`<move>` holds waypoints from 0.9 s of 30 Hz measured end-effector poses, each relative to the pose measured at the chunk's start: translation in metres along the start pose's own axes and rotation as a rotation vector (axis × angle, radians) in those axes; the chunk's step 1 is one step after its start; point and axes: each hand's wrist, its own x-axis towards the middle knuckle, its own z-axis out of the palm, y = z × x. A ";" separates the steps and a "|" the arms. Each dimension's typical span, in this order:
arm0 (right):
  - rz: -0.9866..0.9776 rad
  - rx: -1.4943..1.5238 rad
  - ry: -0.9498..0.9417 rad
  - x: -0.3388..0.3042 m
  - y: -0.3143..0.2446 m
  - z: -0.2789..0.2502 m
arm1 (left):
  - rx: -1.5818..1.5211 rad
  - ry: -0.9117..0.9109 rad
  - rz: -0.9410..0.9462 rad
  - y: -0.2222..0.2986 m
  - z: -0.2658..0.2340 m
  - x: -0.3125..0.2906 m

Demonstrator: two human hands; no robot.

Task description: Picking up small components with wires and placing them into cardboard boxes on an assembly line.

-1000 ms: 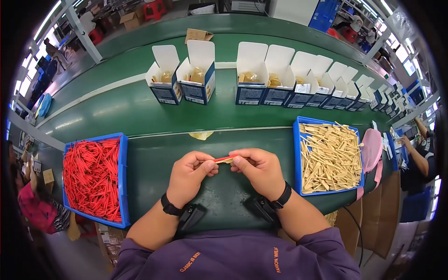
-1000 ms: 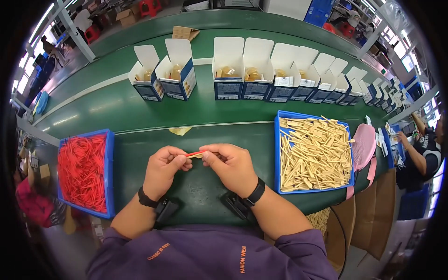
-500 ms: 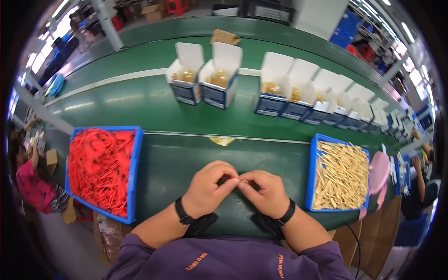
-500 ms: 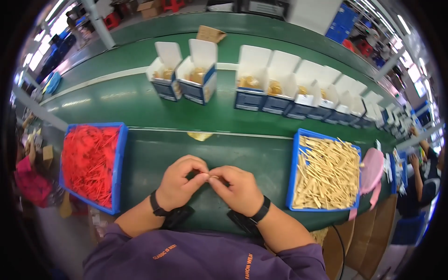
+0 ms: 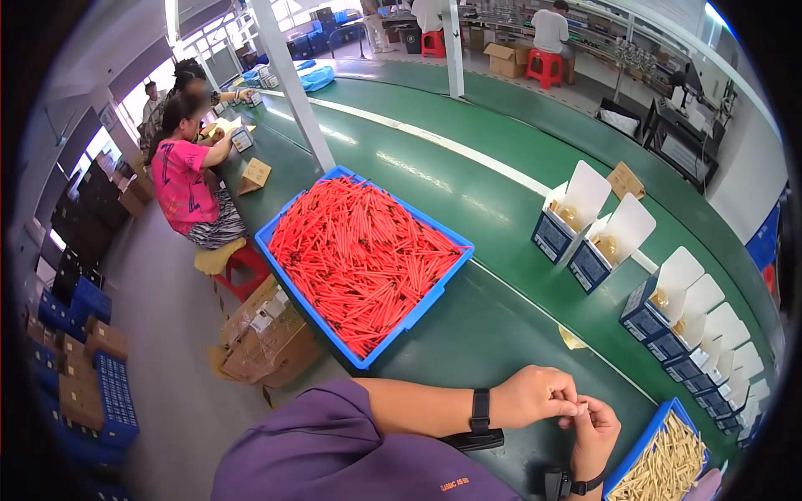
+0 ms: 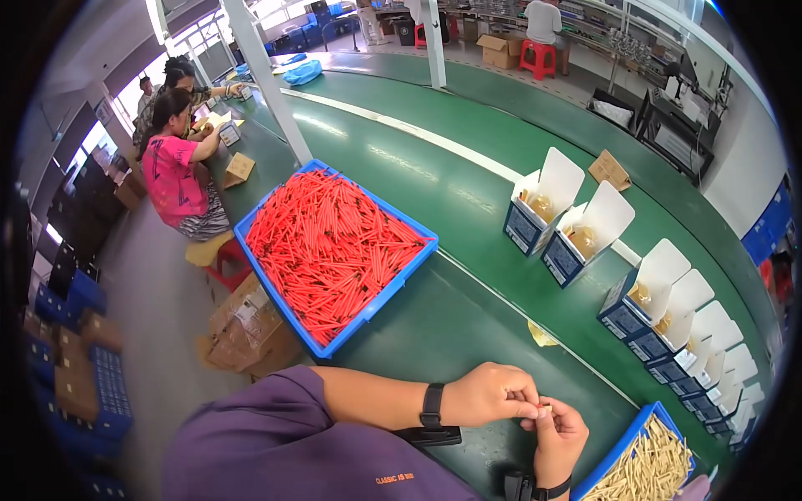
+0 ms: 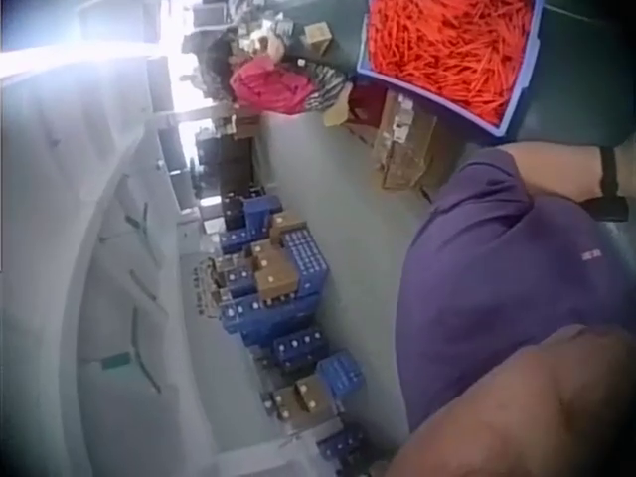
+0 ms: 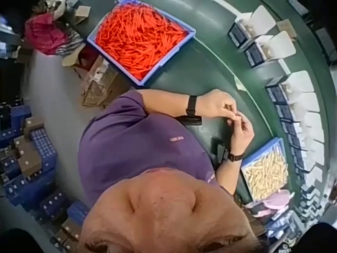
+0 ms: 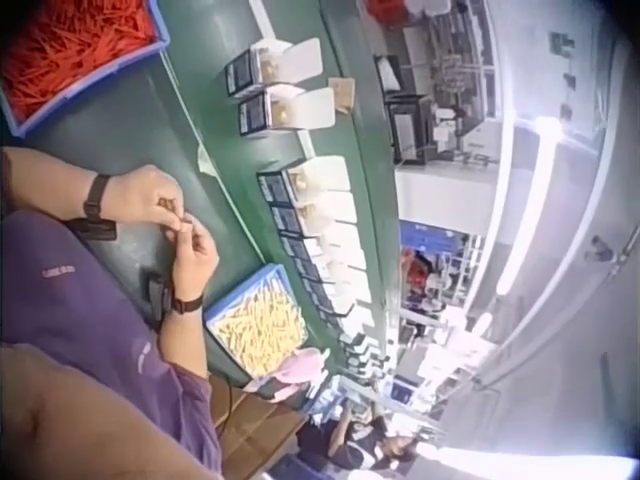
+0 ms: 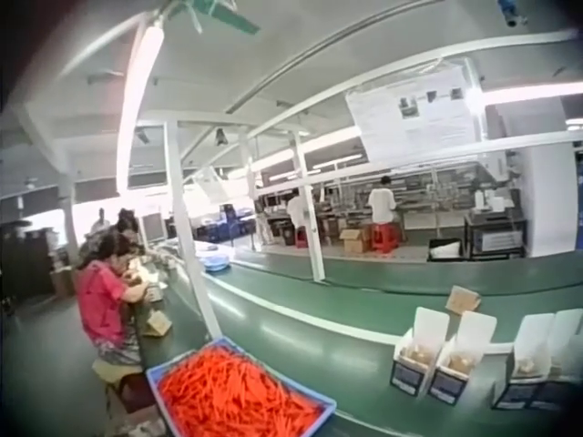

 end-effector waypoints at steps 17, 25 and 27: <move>-0.088 -0.277 0.131 -0.013 -0.018 -0.020 | -0.071 -0.161 -0.190 0.005 0.018 0.011; -0.131 -0.343 0.076 0.004 -0.014 -0.005 | 0.151 -0.239 -0.342 0.011 -0.005 0.012; -0.148 -0.369 0.041 -0.002 -0.028 -0.021 | 0.083 -0.261 -0.306 0.007 0.002 0.012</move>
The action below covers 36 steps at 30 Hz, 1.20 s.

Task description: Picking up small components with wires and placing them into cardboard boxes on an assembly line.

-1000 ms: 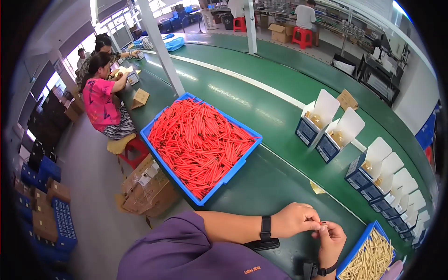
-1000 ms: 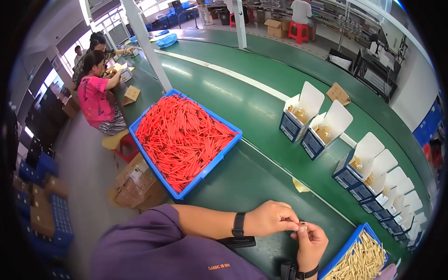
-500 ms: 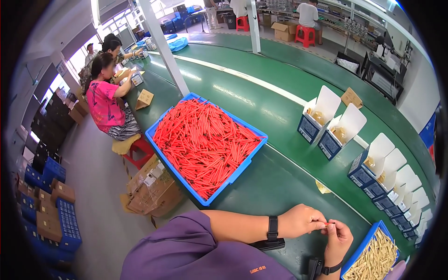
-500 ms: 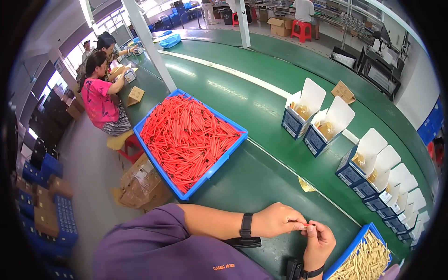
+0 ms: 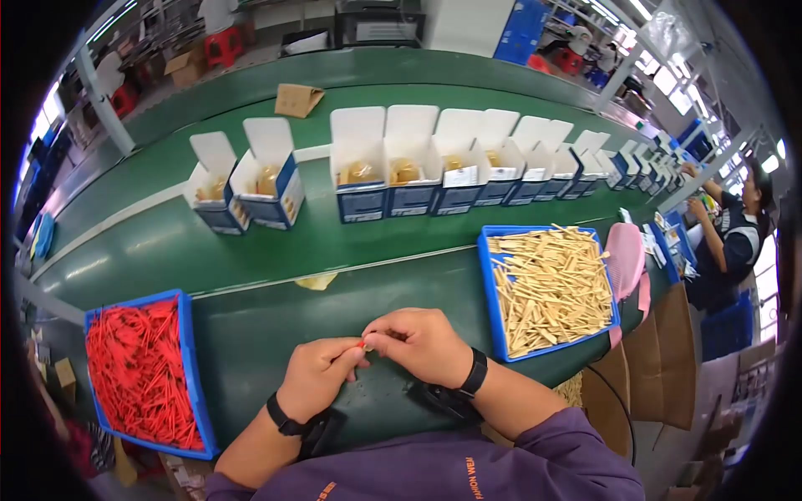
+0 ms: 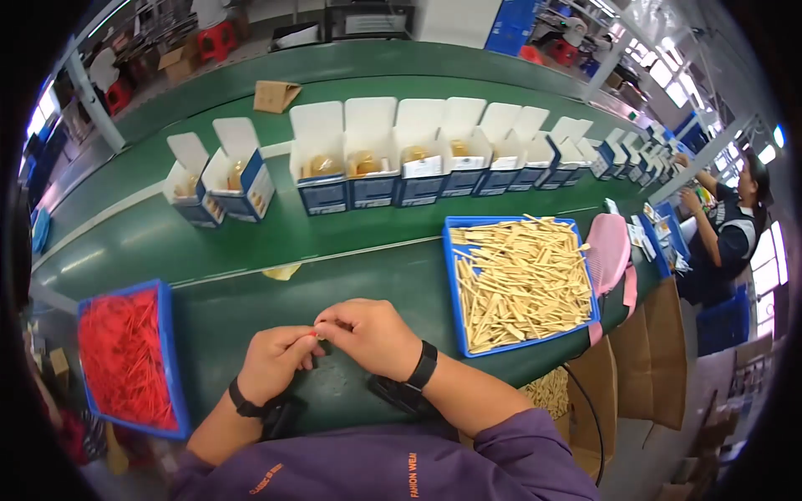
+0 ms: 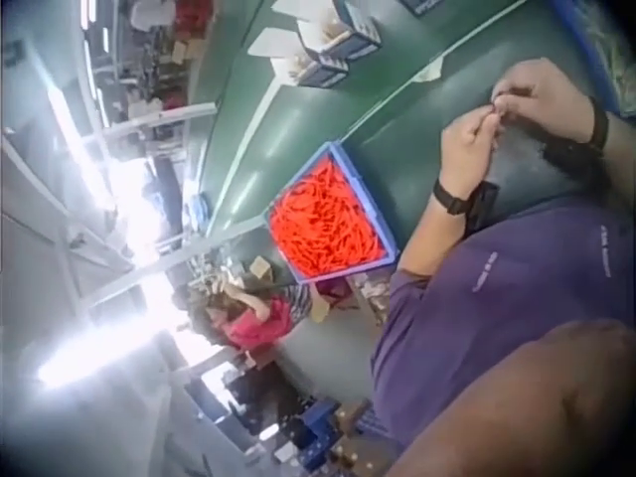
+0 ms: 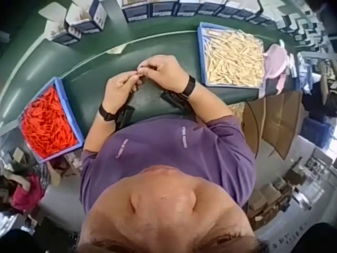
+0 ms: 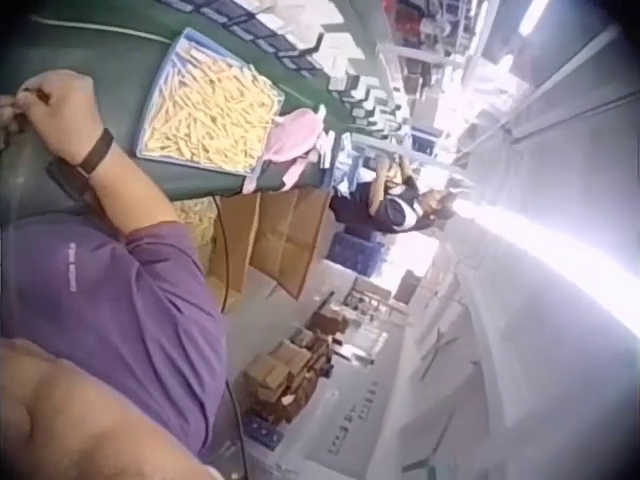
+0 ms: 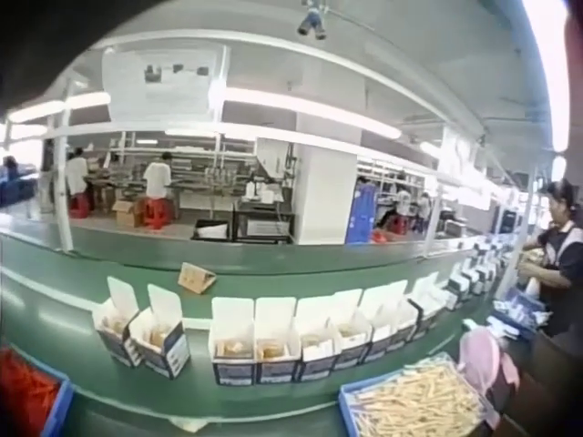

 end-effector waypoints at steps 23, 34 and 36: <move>-0.195 -0.981 0.379 0.110 0.051 -0.283 | -0.088 0.238 -0.041 -0.021 0.014 0.019; -0.200 -0.723 0.243 0.136 0.127 -0.311 | 0.100 0.396 0.162 0.006 -0.044 -0.056; -0.200 -0.685 0.212 0.156 0.119 -0.297 | 0.227 0.692 0.158 0.017 -0.074 -0.116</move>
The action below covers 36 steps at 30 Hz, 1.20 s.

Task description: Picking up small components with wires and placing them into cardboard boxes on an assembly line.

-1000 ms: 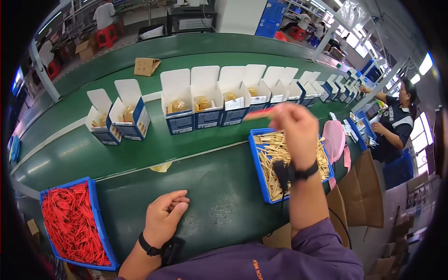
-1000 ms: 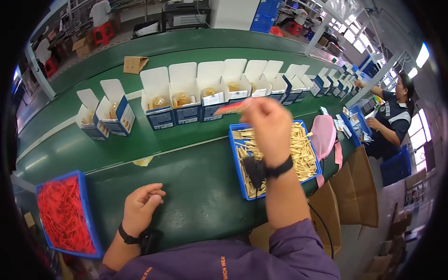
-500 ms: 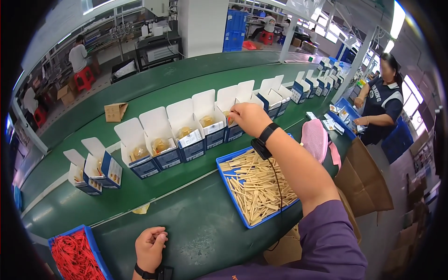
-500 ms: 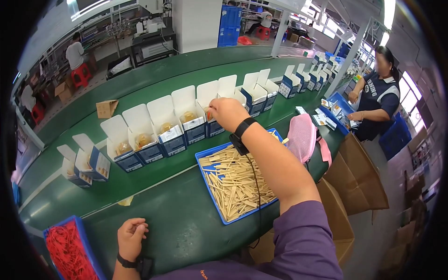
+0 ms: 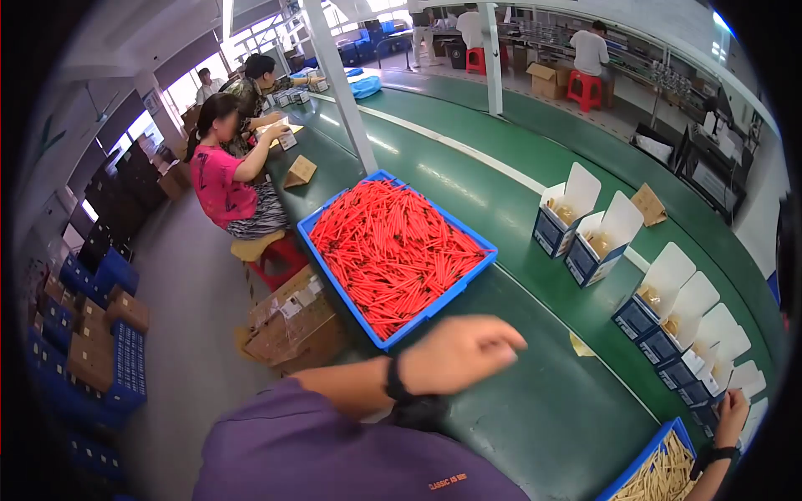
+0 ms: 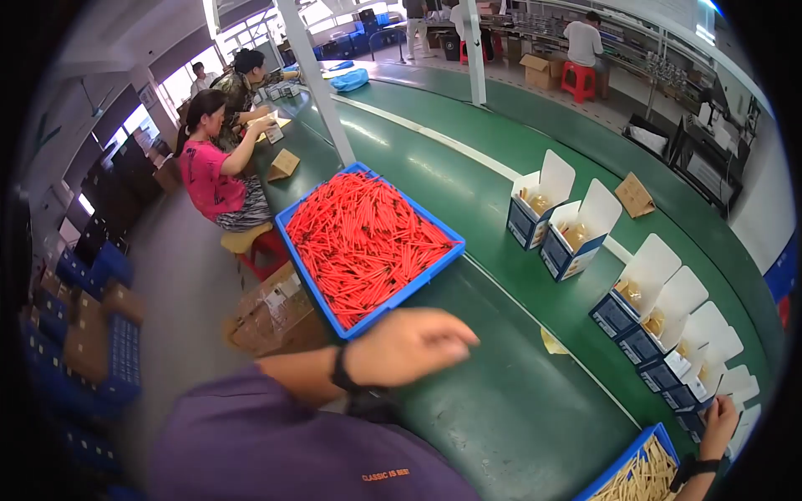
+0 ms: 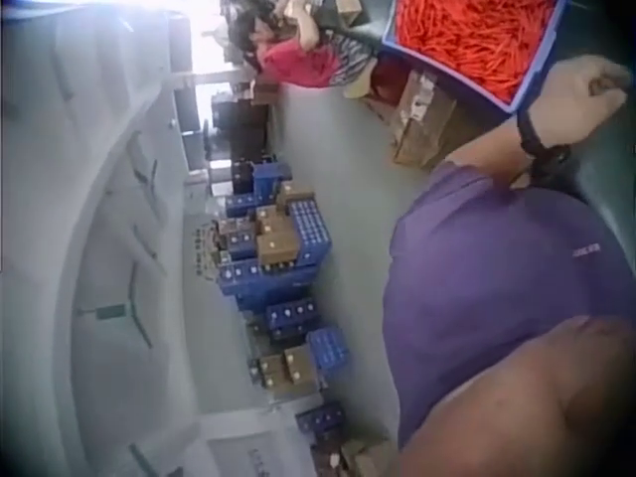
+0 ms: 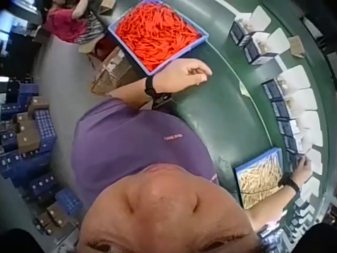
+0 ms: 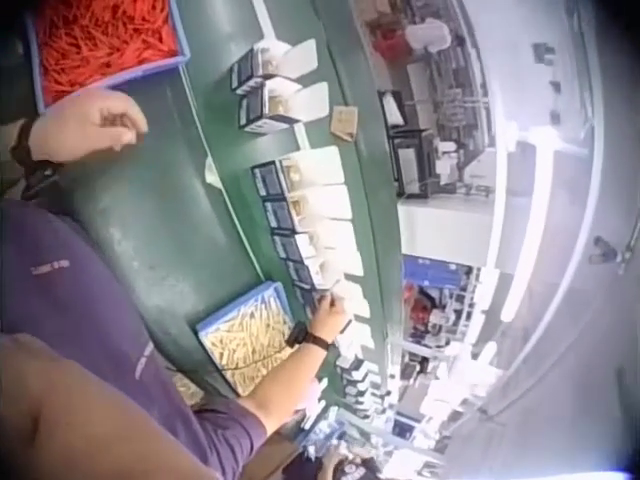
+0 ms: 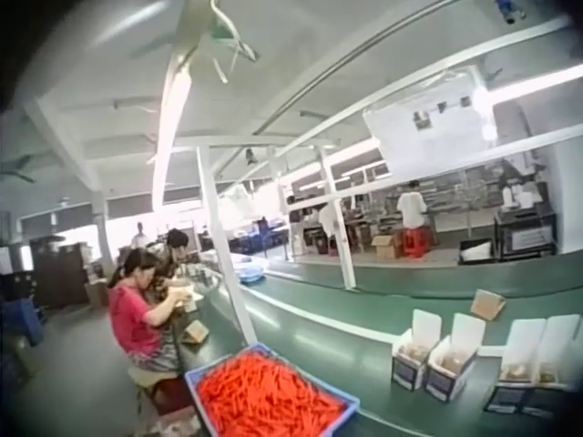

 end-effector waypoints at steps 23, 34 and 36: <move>0.067 -0.012 0.000 0.010 -0.008 -0.005 | 0.167 0.773 -0.547 -0.121 -0.286 -0.034; 0.024 -0.118 -0.013 0.023 0.014 -0.002 | 0.122 0.760 -0.569 -0.090 -0.273 -0.033; 0.026 -0.137 -0.017 0.029 0.008 -0.002 | 0.132 0.687 -0.545 -0.088 -0.267 -0.034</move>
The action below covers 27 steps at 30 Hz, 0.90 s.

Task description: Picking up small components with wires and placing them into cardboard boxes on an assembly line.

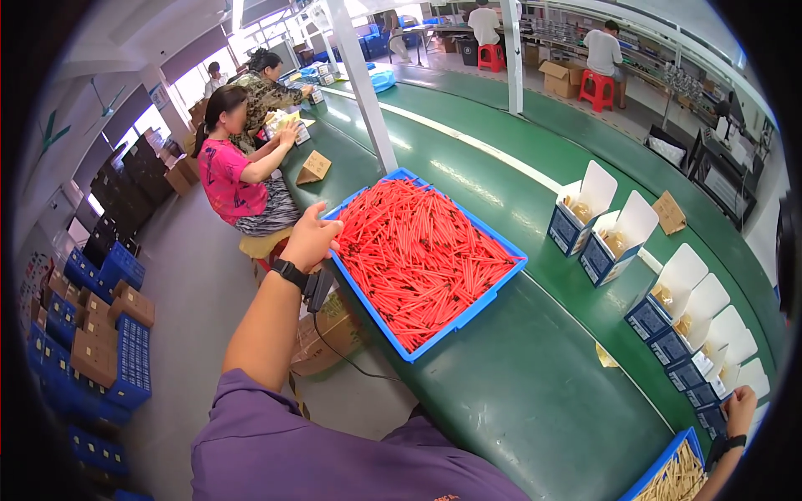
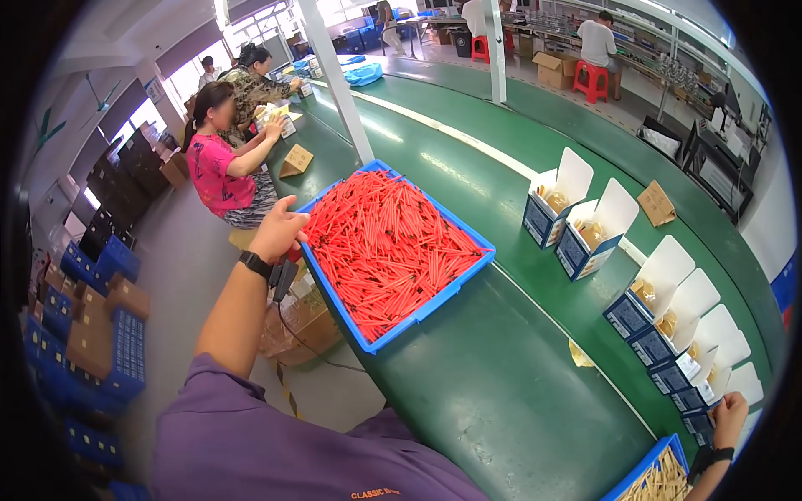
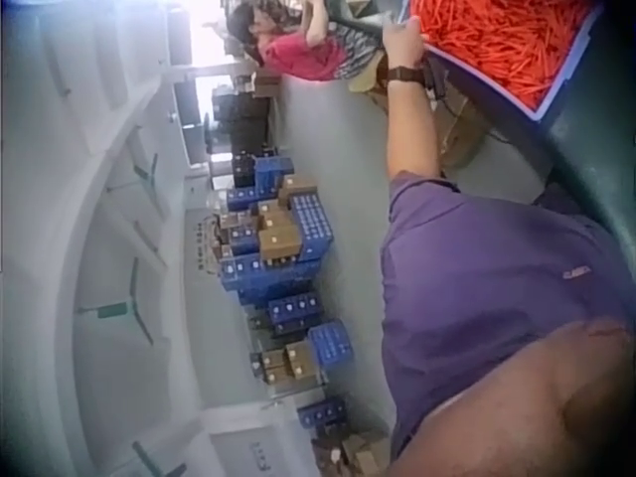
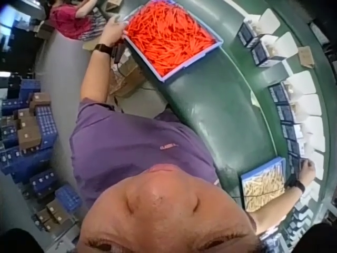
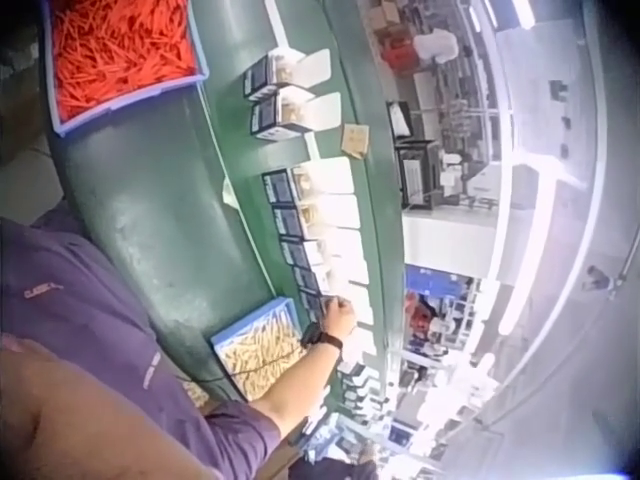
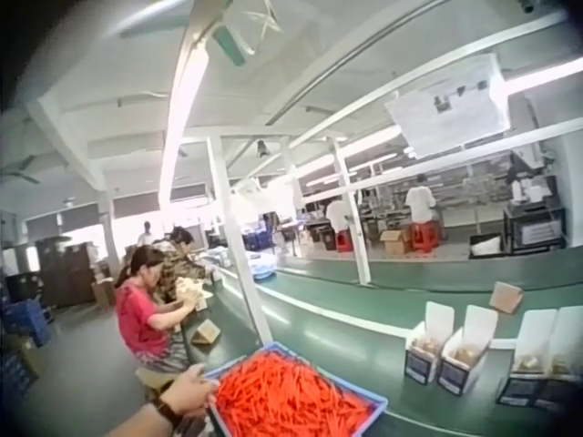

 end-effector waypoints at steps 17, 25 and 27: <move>-0.139 -0.245 0.089 0.003 -0.020 -0.014 | -0.563 -1.002 0.092 0.134 0.185 -0.168; -0.015 -0.058 0.071 0.005 -0.002 -0.004 | -0.771 -0.966 -0.142 0.150 0.328 -0.130; 0.095 0.056 0.028 0.006 -0.010 0.000 | -0.756 -0.886 -0.175 0.148 0.316 -0.133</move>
